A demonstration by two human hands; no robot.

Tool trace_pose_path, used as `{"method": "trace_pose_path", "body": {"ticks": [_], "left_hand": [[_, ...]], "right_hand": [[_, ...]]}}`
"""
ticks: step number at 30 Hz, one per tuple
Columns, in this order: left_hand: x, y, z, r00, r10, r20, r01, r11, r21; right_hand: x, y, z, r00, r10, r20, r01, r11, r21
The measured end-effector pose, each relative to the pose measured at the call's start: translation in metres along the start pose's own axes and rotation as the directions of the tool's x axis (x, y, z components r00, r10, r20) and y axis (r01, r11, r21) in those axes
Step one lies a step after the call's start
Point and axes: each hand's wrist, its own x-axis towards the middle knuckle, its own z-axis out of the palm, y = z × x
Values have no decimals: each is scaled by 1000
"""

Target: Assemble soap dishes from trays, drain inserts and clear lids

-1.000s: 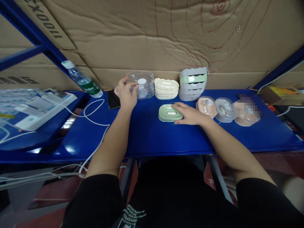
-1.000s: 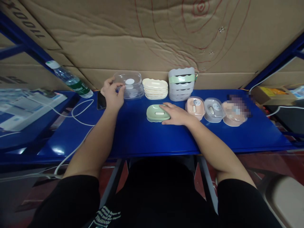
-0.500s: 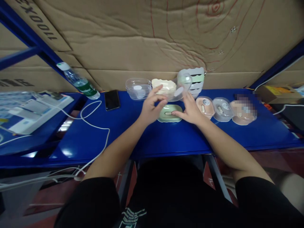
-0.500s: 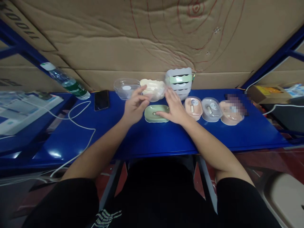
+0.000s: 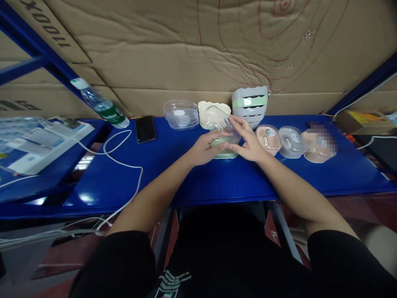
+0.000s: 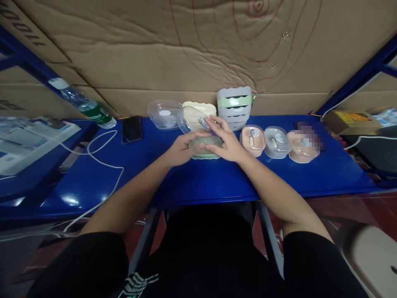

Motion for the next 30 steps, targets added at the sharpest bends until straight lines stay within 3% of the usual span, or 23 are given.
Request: {"method": "trace_pose_path", "body": {"ticks": [5,8,11,17,22,30], "left_hand": [[2,-31,-33,968,-207,-143,220,972,77],[-1,-42,-46,951,-301,-65,307,944,120],[-4,-43,-45,929,-363,71,344,919,194],[-5,-37,-39,911,-346,223,263,906,332],[-4,-36,-43,916,-324,237,217,897,386],[-5,-44,-40,962,-148,231,67,943,326]], "right_hand": [[1,12,-4,996,77,33,-77,997,3],[-1,22,-7,987,69,144,-73,997,22],[-4,31,-7,966,52,254,-65,997,44],[-6,35,-5,940,42,338,-66,996,60],[-4,30,-9,941,57,334,-71,997,30],[-1,10,-16,937,96,335,-96,995,-18]]}}
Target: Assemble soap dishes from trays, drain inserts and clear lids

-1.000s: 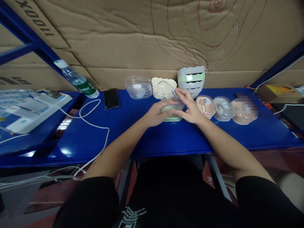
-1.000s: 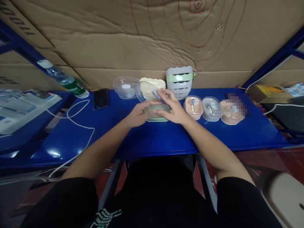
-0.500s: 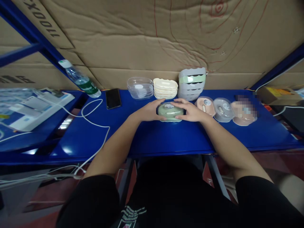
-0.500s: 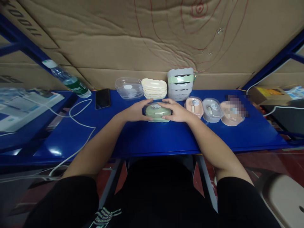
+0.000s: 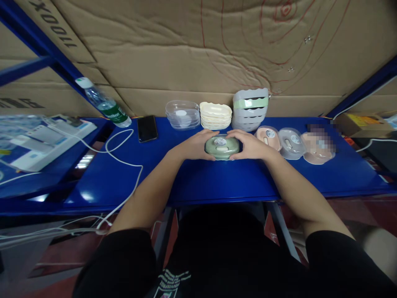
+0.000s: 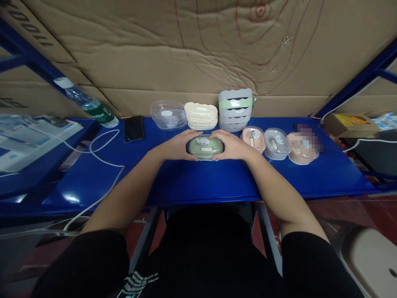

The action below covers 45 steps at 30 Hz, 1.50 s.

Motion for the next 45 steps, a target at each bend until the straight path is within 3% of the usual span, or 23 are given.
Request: {"method": "trace_pose_path", "body": {"ticks": [8,13,18,21,27,30,35,38,42,45], "left_hand": [[0,5,1,1000,22,1,-22,1000,-17],[-1,6,1,1000,-8,11,8,1000,12],[-1,3,2,999,-34,-1,34,999,17],[0,4,2,998,-54,10,54,998,-10],[0,4,3,999,0,33,0,1000,-9],[-1,-2,3,999,-47,19,46,998,43],[-2,-9,2,990,-141,-28,144,984,102],[-1,-8,0,981,-192,-35,195,971,141],[0,-6,-1,976,-212,-43,216,962,166],[0,-6,0,978,-208,-30,210,957,201]], "right_hand": [[1,-6,-3,999,48,6,-48,998,34],[-1,-11,-4,992,127,27,-128,991,28],[-2,-8,-4,992,121,34,-122,992,18],[0,-6,-1,997,75,28,-75,997,-6],[6,-13,11,989,-144,23,145,987,-76],[6,-20,13,984,-168,53,172,980,-104],[2,-32,2,1000,-20,17,24,962,-274],[0,-40,-6,993,121,-11,-114,900,-420],[-1,-46,-8,941,319,-114,-326,758,-565],[-2,-43,-5,909,369,-193,-410,710,-572]]}}
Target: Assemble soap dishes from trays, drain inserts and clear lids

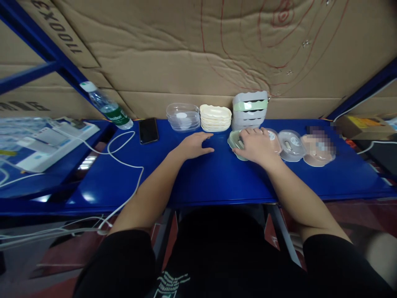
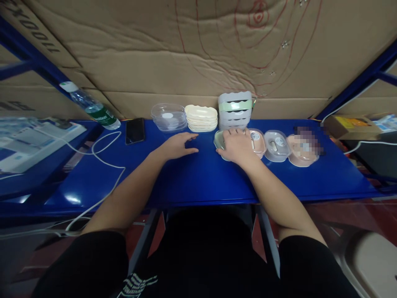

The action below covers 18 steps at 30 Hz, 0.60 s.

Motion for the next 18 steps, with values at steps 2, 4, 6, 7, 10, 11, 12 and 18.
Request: {"method": "trace_pose_path", "body": {"ticks": [2,4,6,7,10,11,12,18], "left_hand": [[1,-1,1,1000,9,4,-9,1000,14],[1,-2,2,1000,19,1,-19,1000,22],[2,-2,3,1000,21,-3,-21,999,27],[2,-2,3,1000,20,-3,-20,999,28],[1,0,3,1000,13,4,-13,999,33],[1,0,3,1000,10,8,-11,999,40],[1,1,2,1000,8,14,-9,999,48],[1,1,2,999,18,31,-20,996,86]], "right_hand": [[0,3,5,999,-11,-30,11,1000,22],[1,6,9,997,-56,-46,58,997,47],[1,7,10,996,-82,-21,83,995,59],[1,7,10,997,-78,3,78,995,58],[1,6,6,998,-31,52,29,999,41],[1,6,3,998,-15,60,13,999,36],[1,5,1,998,-1,68,-2,999,34],[2,4,-6,989,72,132,-76,997,29]]}}
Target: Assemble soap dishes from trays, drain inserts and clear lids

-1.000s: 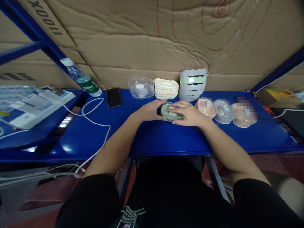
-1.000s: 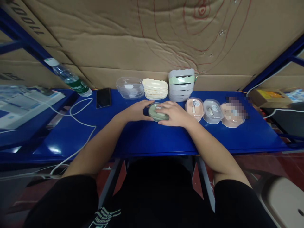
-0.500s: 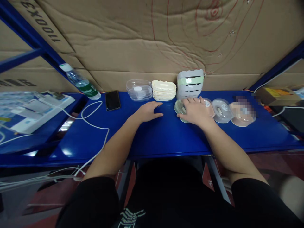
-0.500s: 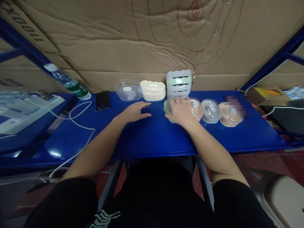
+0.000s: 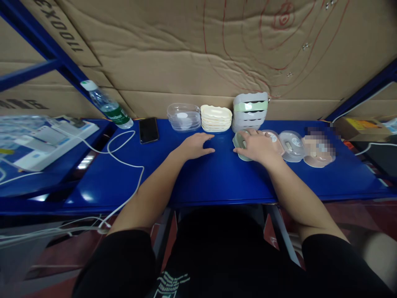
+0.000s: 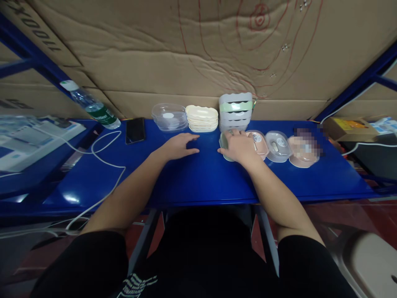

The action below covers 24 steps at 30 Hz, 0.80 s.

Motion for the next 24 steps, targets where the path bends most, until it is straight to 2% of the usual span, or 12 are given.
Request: {"method": "trace_pose_path", "body": {"ticks": [6,13,15,17,21,24], "left_hand": [[-1,0,0,1000,-2,14,1,999,37],[-1,5,-1,999,-28,37,25,997,67],[-1,5,-1,999,-32,39,29,997,71],[0,5,-1,998,-30,46,27,997,76],[0,7,-2,998,-17,55,12,995,97],[0,9,-2,998,-19,64,11,994,111]], "right_hand": [[1,0,1,999,37,-16,-37,999,3],[-2,-4,-4,997,62,44,-61,998,-27],[-3,0,-6,999,26,-25,-26,1000,-6],[1,10,-11,987,-18,-161,21,1000,17],[27,36,-32,905,-19,-425,33,999,27],[56,54,-47,887,0,-462,21,999,40]]}}
